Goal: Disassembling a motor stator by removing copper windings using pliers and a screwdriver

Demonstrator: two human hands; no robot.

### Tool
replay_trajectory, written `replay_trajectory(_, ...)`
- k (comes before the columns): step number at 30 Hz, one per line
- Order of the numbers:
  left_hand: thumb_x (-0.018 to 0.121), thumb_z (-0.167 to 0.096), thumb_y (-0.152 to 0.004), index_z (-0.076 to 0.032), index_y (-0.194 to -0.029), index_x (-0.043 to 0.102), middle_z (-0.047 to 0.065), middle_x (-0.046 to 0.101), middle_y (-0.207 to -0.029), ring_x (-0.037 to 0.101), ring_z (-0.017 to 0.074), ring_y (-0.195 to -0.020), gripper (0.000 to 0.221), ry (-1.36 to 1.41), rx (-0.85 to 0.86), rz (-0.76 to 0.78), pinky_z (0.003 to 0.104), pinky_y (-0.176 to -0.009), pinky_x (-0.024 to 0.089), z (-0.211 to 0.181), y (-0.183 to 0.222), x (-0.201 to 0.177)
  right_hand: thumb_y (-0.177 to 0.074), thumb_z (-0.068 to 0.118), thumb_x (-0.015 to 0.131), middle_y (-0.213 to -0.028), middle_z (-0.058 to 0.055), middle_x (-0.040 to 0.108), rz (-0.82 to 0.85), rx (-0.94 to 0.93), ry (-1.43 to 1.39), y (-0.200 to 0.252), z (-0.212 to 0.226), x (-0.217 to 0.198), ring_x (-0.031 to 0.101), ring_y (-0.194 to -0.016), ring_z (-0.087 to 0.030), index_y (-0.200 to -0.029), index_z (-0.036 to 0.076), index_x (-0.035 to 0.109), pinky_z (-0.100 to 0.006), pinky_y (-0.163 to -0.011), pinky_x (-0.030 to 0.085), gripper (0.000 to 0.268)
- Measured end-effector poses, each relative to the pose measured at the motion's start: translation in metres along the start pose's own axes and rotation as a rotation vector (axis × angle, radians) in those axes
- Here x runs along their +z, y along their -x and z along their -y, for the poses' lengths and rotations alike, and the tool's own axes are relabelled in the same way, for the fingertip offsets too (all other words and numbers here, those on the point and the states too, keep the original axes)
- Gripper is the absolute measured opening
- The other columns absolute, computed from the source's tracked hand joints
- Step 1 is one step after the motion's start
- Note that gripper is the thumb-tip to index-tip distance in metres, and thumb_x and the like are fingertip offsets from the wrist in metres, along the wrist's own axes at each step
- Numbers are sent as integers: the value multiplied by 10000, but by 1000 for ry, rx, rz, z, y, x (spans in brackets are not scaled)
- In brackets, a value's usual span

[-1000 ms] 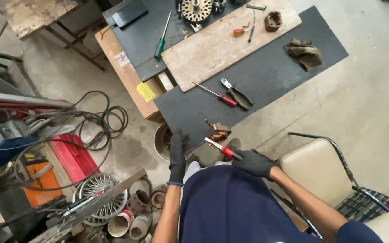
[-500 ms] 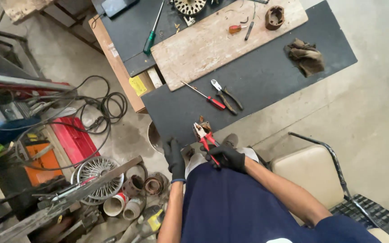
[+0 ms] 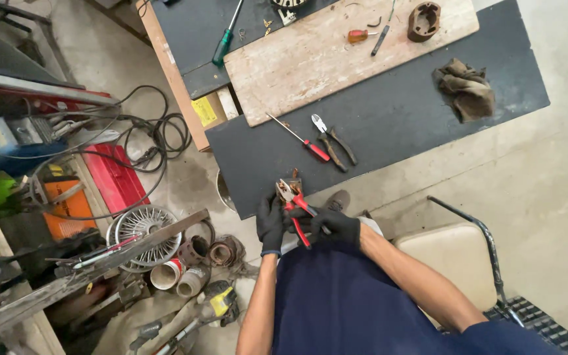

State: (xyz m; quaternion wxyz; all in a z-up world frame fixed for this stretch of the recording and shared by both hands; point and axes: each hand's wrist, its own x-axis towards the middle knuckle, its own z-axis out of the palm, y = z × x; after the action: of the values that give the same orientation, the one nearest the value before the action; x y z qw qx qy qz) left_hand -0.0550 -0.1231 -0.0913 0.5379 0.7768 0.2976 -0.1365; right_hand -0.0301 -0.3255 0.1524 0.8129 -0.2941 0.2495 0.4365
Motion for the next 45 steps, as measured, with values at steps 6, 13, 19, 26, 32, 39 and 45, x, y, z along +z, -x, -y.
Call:
replay_trajectory(6,554,-430,-988,-235,-1357,636,95,737,-1246,692,344,-1139,425,-343,97,-174,473,-1006,560,-45,14,15,-578,-173,620,-1207,-241,694,58,18,-86,-4,-48,-71,681,-1115,-410,-1263,-53,612,-460,-816,634,695)
replay_trajectory(13,756,-713,-743,-47,-1572,271,290,514,-1470,539,424,-1341,1169,-798,281,-28,546,-1175,372,-87,54,37,-615,-102,552,-1370,-267,629,-133,-218,-107,3,-118,-181,616,-1250,-430,-1402,-66,548,-515,-884,596,788)
replay_trajectory(19,815,-556,-641,-84,-1209,609,145,736,-892,753,373,-810,767,-729,599,-205,458,-679,606,-77,15,13,-696,-193,545,-1438,-266,563,-320,-371,-181,21,-135,-217,527,-1335,-474,-1544,78,341,-594,-912,536,914)
replay_trajectory(26,772,-807,-631,-338,-1400,558,47,708,-1305,666,296,-1230,925,-843,209,108,464,-1036,549,-99,-2,-52,-681,62,783,-1397,-162,643,-558,-206,315,45,-111,-115,597,-1258,-340,-1502,165,554,-465,-931,527,858)
replay_trajectory(32,769,-708,-655,-367,-1287,641,7,743,-1198,703,287,-1151,730,-845,220,196,442,-982,596,-80,-36,-109,-624,362,753,-1338,-117,631,-697,-169,744,22,-122,-17,577,-1264,-321,-1494,290,539,-423,-1002,446,899)
replay_trajectory(39,674,-637,-767,-294,-1464,527,138,683,-1336,638,333,-1269,791,-789,219,440,440,-1076,533,-104,-45,-126,-771,494,711,-1628,130,381,-784,-1,768,-90,-165,10,375,-1488,-159,-1532,489,412,-379,-1229,314,818)
replay_trajectory(45,638,-669,-786,-257,-1521,457,202,643,-1368,612,389,-1295,862,-788,192,552,482,-1109,500,-115,-54,-139,-754,278,665,-1695,-5,266,-725,-268,825,-143,-194,11,268,-1539,-280,-1533,315,455,-435,-1263,266,808)
